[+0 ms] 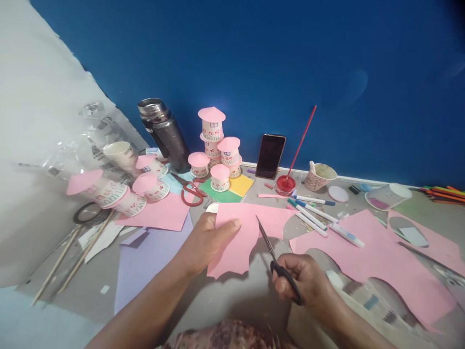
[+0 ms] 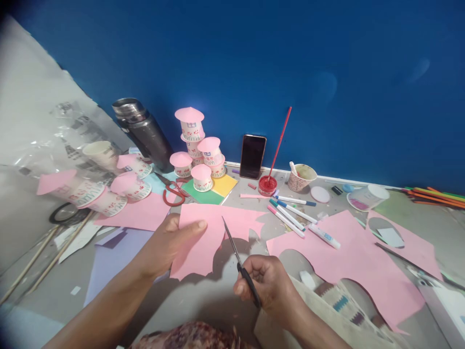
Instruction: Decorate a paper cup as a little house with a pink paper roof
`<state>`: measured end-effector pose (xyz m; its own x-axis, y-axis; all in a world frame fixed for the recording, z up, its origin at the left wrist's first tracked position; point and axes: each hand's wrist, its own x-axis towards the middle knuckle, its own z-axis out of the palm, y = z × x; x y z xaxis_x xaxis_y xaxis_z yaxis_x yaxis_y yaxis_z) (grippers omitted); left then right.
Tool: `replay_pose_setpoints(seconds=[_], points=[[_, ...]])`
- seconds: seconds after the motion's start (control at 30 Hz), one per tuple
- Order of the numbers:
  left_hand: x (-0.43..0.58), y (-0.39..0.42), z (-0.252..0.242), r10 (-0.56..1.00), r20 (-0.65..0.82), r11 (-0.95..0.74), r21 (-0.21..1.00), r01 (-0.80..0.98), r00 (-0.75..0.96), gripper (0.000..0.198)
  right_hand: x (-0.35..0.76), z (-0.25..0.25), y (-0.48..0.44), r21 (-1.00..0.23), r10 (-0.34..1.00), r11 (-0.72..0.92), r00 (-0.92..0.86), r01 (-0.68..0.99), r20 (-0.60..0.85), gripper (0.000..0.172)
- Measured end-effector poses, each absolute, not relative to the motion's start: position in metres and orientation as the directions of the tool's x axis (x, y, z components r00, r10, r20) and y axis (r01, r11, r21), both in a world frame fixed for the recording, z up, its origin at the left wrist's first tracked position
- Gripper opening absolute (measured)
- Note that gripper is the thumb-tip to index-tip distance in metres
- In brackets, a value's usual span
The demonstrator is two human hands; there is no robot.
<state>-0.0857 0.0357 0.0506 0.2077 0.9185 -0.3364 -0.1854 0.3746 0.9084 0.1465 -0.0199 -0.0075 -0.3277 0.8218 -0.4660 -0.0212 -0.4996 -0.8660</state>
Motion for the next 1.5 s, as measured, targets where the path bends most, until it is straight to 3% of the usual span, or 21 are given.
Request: replay_pose_setpoints(seconds=[0.27, 0.53, 0.83, 1.5], points=[[-0.087, 0.034, 0.051, 0.926, -0.308, 0.337, 0.935, -0.110, 0.217, 0.021, 0.147, -0.002, -0.020, -0.870, 0.823, -0.493, -0.331, -0.016, -0.461, 0.053], [-0.087, 0.034, 0.064, 0.925, -0.310, 0.291, 0.950, 0.117, 0.221, 0.035, 0.146, -0.006, -0.021, -0.880, 0.830, -0.475, -0.329, 0.005, -0.450, 0.061], [-0.086, 0.031, 0.062, 0.923, -0.293, 0.233, 0.941, 0.245, 0.249, 0.043, 0.146, -0.002, -0.020, -0.867, 0.814, -0.497, -0.339, 0.011, -0.471, 0.055], [-0.094, 0.033, 0.072, 0.890, -0.392, 0.357, 0.916, 0.181, 0.232, 0.031, 0.147, -0.001, -0.021, -0.857, 0.801, -0.515, -0.347, 0.016, -0.488, 0.041]])
